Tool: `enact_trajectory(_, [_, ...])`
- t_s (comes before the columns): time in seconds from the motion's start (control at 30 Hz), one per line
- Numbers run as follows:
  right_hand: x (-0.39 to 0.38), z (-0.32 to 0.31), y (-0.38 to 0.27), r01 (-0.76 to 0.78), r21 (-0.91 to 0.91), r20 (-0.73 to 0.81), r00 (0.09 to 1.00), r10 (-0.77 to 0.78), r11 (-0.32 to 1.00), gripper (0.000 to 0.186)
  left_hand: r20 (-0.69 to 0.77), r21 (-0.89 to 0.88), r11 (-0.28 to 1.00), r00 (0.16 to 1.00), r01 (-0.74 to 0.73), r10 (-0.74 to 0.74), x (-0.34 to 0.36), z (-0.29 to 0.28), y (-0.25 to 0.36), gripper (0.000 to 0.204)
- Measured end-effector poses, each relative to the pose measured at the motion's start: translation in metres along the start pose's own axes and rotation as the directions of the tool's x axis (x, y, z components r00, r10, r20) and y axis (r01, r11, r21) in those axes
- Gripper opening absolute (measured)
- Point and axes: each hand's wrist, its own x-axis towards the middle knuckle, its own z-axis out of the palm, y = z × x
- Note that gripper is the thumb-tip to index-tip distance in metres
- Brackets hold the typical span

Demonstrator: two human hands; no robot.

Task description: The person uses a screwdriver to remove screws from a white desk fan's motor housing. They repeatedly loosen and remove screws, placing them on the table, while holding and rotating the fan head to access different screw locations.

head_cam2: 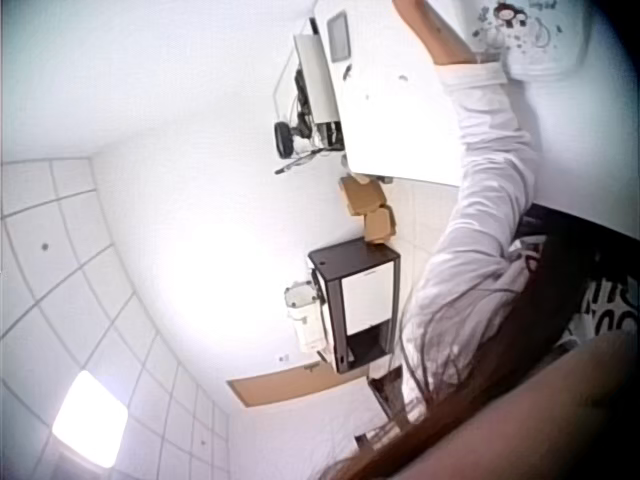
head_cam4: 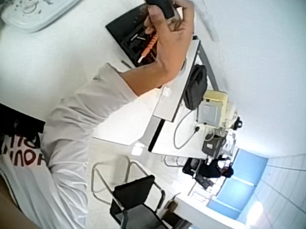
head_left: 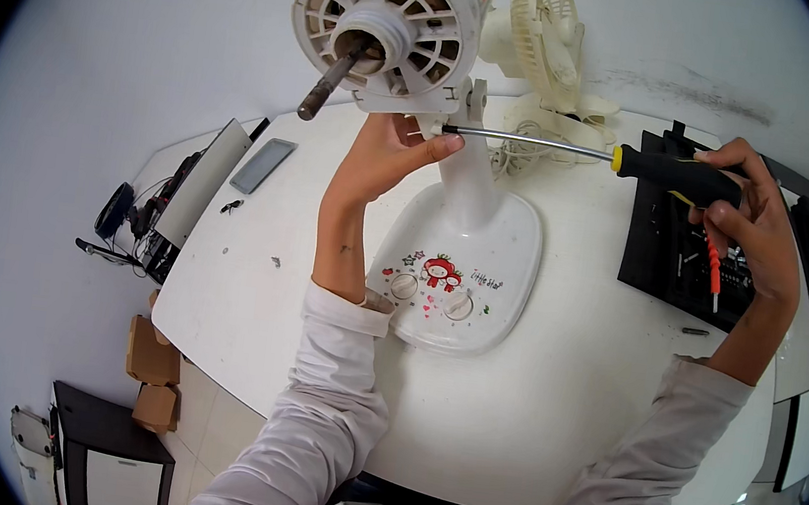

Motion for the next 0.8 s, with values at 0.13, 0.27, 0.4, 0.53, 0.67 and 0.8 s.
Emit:
enact_trajectory(0.13, [0.002,0.004,0.003,0.026,-0.063,0.018,1.0,-0.025,0.998,0.04,-0.009,0.0,1.0,1.0,-0.017,0.017,0.002,0.001,-0.001,0.076])
enact_trajectory(0.27, [0.001,0.004,0.003,0.119,-0.16,-0.073,0.989,-0.132,0.98,0.036,-0.003,0.013,1.0,1.0,-0.01,0.01,0.004,0.002,-0.002,0.078])
enact_trajectory(0.4, [0.002,0.004,0.002,0.149,-0.107,-0.04,0.987,-0.154,0.983,0.036,-0.006,0.035,0.999,1.0,-0.007,0.007,0.003,0.002,-0.001,0.08])
enact_trajectory(0.53, [0.009,0.021,-0.012,0.014,0.181,-0.191,0.981,0.021,0.983,0.046,-0.017,0.015,1.0,1.0,-0.023,0.023,0.003,0.001,-0.003,0.082])
enact_trajectory(0.67, [0.015,0.022,-0.006,0.124,-0.012,-0.248,0.961,-0.123,0.992,0.056,-0.008,0.016,1.0,1.0,-0.005,0.005,0.002,0.0,-0.003,0.084])
enact_trajectory(0.8, [0.013,0.022,0.005,0.406,-0.145,-0.222,0.875,-0.429,0.902,0.061,0.002,0.025,1.0,1.0,0.0,0.0,0.002,0.001,-0.001,0.084])
